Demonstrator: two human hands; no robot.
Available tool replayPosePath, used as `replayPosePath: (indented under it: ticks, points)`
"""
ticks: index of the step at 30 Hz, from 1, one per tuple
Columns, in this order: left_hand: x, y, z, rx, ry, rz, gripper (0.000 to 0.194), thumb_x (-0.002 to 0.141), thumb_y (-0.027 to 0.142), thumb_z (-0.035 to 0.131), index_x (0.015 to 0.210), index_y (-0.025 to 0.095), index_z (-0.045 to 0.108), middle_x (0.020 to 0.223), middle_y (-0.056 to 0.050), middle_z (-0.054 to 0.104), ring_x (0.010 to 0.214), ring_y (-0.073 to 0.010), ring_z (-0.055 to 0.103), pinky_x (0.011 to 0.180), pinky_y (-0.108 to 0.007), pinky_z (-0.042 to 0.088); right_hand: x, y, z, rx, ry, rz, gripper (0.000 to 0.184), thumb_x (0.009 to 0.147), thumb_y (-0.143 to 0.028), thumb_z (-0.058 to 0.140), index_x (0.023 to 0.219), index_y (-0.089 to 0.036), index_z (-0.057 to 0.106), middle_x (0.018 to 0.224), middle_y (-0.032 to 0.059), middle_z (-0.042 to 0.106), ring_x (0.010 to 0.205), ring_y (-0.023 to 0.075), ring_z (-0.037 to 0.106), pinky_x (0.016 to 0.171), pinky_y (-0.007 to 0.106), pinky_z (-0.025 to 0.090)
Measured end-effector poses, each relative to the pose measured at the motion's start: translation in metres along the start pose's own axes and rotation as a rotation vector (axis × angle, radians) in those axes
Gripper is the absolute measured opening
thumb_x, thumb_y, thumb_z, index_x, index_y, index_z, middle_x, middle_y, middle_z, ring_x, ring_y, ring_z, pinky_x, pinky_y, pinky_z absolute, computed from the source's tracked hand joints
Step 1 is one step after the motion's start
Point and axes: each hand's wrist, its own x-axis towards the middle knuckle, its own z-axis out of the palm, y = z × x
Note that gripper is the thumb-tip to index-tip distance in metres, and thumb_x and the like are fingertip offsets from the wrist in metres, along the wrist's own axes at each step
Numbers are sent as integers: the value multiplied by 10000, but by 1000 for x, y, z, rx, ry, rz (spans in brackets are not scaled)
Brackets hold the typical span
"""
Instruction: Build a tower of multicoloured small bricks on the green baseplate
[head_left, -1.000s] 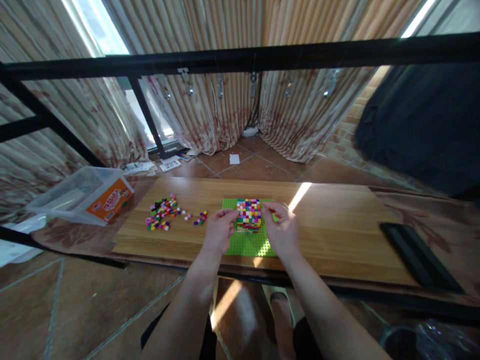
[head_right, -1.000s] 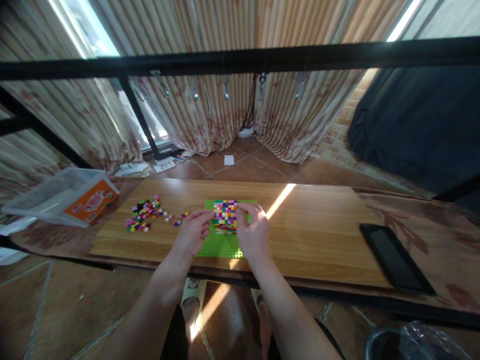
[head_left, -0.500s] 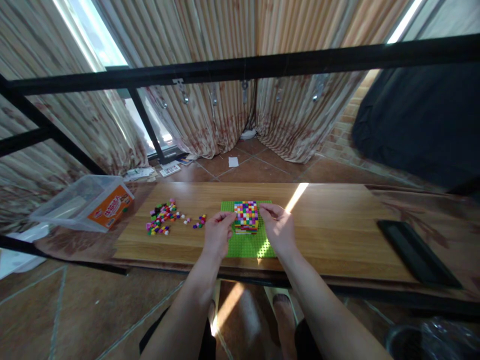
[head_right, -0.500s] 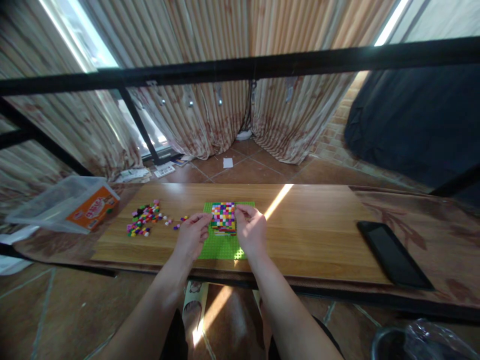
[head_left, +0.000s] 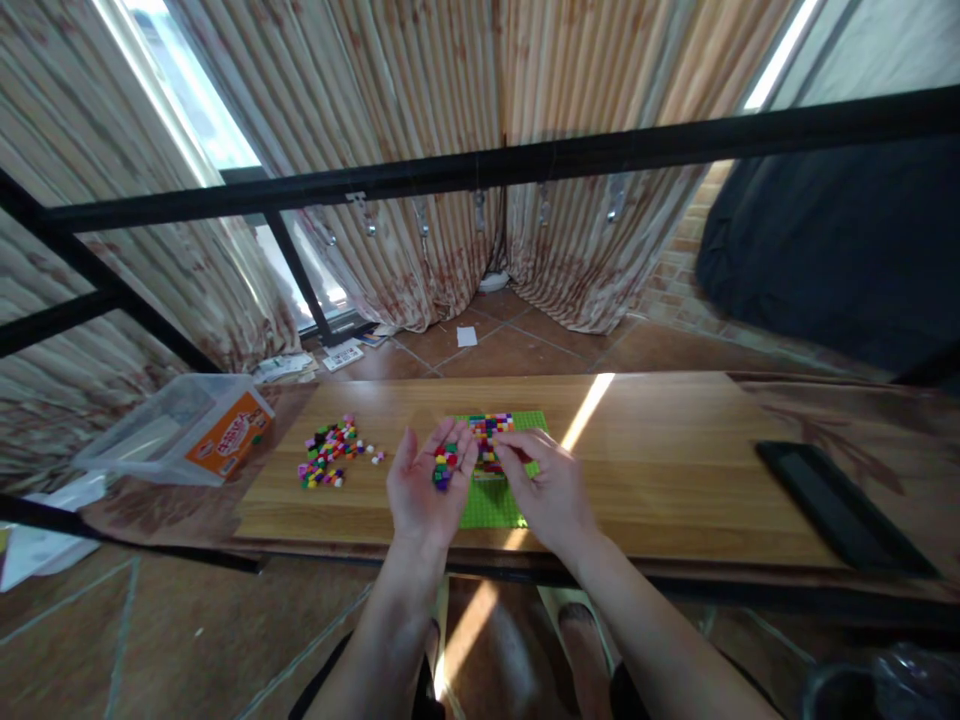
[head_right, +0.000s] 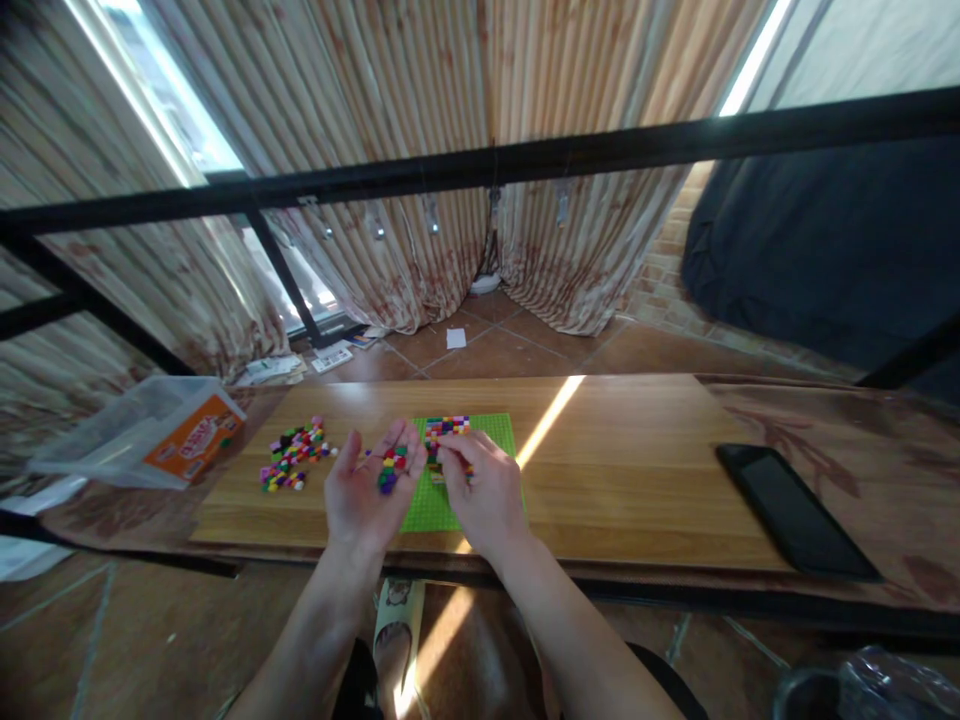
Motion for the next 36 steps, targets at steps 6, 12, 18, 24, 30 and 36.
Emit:
replayPosePath:
  ticks: [6,12,18,24,30,36]
  points:
    - [-10,-9,6,-44,-133,-56,541,881,487,395,1173,63,563,1227,-204,579,1158,-263,551,896,-336,505,-4,-15,6,-7,-101,-16,188,848,-165,532,955,-253,658,904,13,659,795,135,612,742,271,495]
    - [-10,-12,6,-43,-159,-33,595,879,510,389,1211,40,539,1256,-208,565,1197,-250,522,961,-311,461,-3,-16,5,-33,-166,-5,171,825,-163,566,924,-259,666,900,5,645,843,143,612,778,289,502]
    - [-12,-13,7,19,-190,-9,602,868,539,389,1198,62,551,1294,-201,537,1217,-255,503,1017,-335,409,-7,-14,7,-63,-191,-14,129,833,-190,575,882,-256,675,915,7,641,871,148,609,809,313,499]
    - [-12,-15,7,50,-224,-5,596,863,545,394,1182,69,560,1300,-200,530,1233,-258,486,1043,-353,376,-8,-14,7,-48,-213,-4,123,827,-192,585,892,-258,666,939,6,638,901,149,598,816,307,488]
    - [-14,-16,8,67,-225,-20,597,869,555,368,1162,80,578,1284,-197,542,1232,-264,484,1017,-377,404,-6,-12,5,40,-247,64,83,799,-178,600,840,-230,650,895,-2,634,819,128,593,744,281,486]
    - [-13,-14,11,26,-163,-18,550,857,525,422,1136,83,591,1218,-202,581,1201,-267,513,964,-375,454,-6,-9,0,56,-204,37,57,814,-191,560,825,-212,612,810,-1,626,744,127,579,698,269,472]
